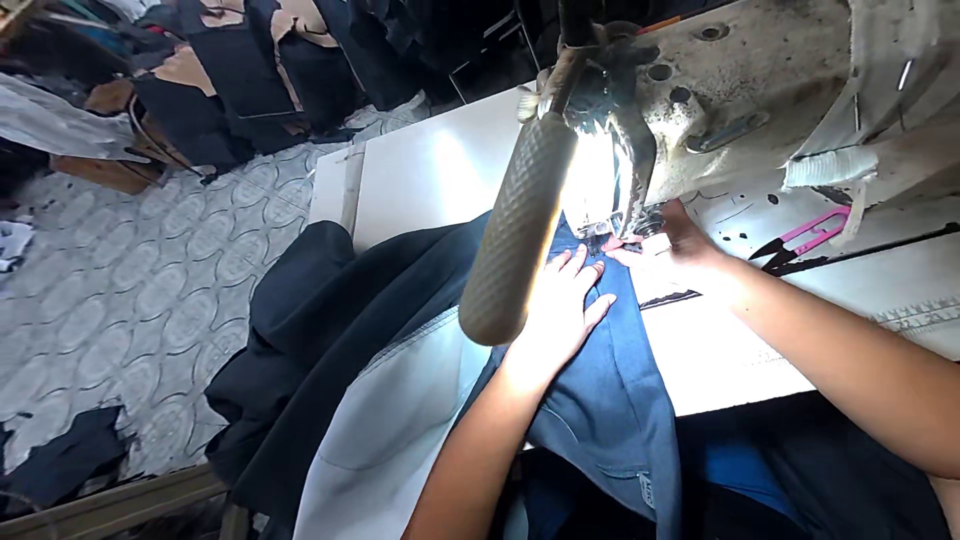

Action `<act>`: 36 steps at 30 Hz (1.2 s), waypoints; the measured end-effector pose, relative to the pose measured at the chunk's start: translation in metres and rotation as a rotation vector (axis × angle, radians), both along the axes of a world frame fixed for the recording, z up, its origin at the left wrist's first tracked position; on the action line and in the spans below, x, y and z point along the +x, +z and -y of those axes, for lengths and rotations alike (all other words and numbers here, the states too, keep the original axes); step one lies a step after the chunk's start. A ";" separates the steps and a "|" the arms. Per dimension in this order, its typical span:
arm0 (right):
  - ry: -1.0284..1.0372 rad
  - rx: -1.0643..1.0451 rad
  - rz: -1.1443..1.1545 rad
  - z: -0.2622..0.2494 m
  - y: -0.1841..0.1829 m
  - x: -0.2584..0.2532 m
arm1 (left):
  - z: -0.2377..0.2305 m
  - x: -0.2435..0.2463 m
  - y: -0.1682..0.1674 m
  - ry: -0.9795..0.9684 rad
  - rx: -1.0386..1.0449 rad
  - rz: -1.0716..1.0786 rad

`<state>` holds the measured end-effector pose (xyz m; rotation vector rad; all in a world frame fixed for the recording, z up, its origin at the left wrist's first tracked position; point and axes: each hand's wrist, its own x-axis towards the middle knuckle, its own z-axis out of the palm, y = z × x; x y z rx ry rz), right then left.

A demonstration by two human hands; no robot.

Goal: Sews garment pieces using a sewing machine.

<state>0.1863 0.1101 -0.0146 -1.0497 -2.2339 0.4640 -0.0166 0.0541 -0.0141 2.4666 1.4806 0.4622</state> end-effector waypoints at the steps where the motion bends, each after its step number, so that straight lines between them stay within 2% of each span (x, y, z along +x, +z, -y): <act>1: -0.003 -0.032 -0.001 0.001 0.005 -0.001 | -0.001 0.000 0.000 0.002 -0.008 -0.003; 3: -0.016 -0.047 0.036 0.002 0.012 -0.003 | -0.005 -0.001 -0.002 0.011 -0.022 -0.013; 5: -0.032 0.054 0.034 -0.003 0.002 -0.003 | -0.008 0.000 -0.002 0.032 -0.048 0.009; 7: -0.070 0.048 0.069 0.003 0.002 -0.005 | -0.009 0.000 -0.002 0.046 -0.083 0.050; 9: -0.047 -0.130 0.267 0.029 0.009 -0.005 | -0.007 -0.006 0.001 0.061 -0.086 0.028; 10: 0.027 -0.239 0.368 0.049 0.013 -0.004 | -0.005 -0.012 0.005 0.098 -0.056 -0.023; 12: 0.173 -0.277 0.365 0.092 0.004 -0.002 | -0.004 -0.033 0.015 0.251 -0.022 -0.164; 13: 0.212 -0.297 0.338 0.108 0.000 0.000 | -0.006 -0.045 0.019 0.344 -0.072 -0.233; 15: 0.212 -0.278 0.345 0.126 -0.003 0.005 | 0.001 -0.057 0.025 0.437 -0.129 -0.298; 17: 0.189 -0.240 0.368 0.127 -0.004 0.006 | 0.031 -0.046 0.029 0.314 -0.023 -0.213; 19: 0.192 -0.243 0.361 0.125 -0.004 0.006 | 0.082 -0.019 0.030 0.028 0.183 -0.024; 21: 0.230 -0.282 0.320 0.123 -0.002 0.007 | 0.134 -0.001 0.017 -0.225 0.181 0.100; 23: 0.253 -0.318 0.352 0.119 0.001 0.009 | 0.165 -0.001 -0.019 -0.243 0.204 0.030; 25: 0.245 -0.280 0.331 0.118 -0.003 0.011 | 0.170 -0.009 -0.056 -0.144 0.419 -0.047; 27: 0.277 -0.281 0.274 0.117 -0.004 0.014 | 0.165 -0.007 -0.064 -0.090 0.546 0.074; 28: 0.298 -0.224 0.197 0.119 -0.001 0.016 | 0.158 -0.002 -0.054 -0.084 0.585 0.190; 30: 0.328 0.125 0.036 0.131 0.021 0.015 | 0.139 0.002 -0.015 -0.089 0.631 0.360; 33: 0.455 0.694 0.187 0.156 0.094 -0.002 | 0.112 -0.002 0.045 -0.057 0.687 0.418; 34: 0.465 0.794 0.255 0.157 0.113 -0.008 | 0.104 -0.005 0.061 -0.065 0.683 0.401; 36: 0.432 0.843 0.323 0.144 0.141 -0.011 | 0.091 -0.011 0.091 -0.059 0.615 0.325</act>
